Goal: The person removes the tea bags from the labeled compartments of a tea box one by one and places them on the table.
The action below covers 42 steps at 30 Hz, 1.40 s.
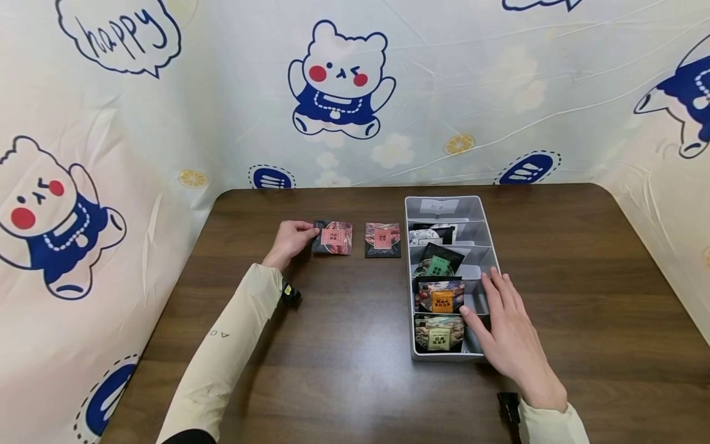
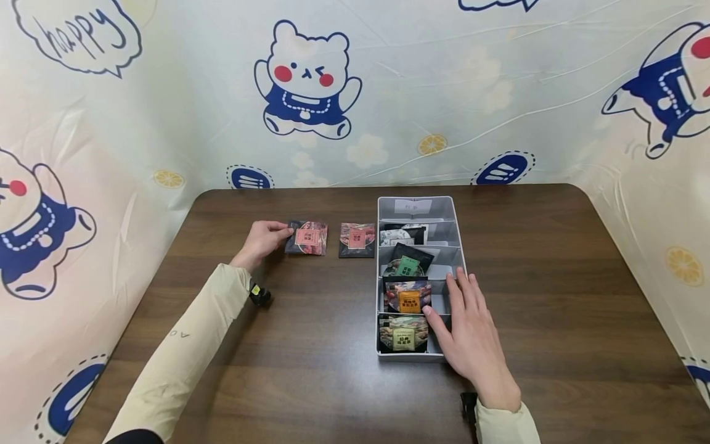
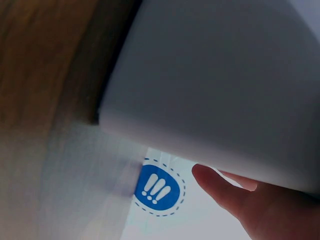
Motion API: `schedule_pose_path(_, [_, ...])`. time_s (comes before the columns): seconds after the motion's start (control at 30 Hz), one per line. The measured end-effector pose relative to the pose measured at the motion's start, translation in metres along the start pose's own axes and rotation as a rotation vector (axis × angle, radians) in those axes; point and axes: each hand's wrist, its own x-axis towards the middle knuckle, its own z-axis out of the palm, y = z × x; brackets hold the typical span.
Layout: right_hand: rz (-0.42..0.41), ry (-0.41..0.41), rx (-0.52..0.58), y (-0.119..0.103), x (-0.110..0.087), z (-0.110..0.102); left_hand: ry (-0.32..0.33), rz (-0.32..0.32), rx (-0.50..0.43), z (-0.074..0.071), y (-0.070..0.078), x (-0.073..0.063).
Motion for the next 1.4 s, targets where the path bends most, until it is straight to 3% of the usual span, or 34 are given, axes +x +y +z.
schedule_pose_path(0.23, [0.005, -0.002, 0.003, 0.0011, -0.0002, 0.0002, 0.049, 0.052, 0.184, 0.0002, 0.0024, -0.0021])
schedule_pose_path(0.57, [0.010, -0.008, 0.000, 0.0011, 0.0008, 0.0003, 0.094, 0.079, 0.287, 0.0038, 0.0006, 0.0008])
schedule_pose_path(1.4, [0.014, -0.008, 0.004, 0.0012, 0.0006, 0.0001, 0.104, 0.009, 0.310, 0.0054, 0.0020, 0.0002])
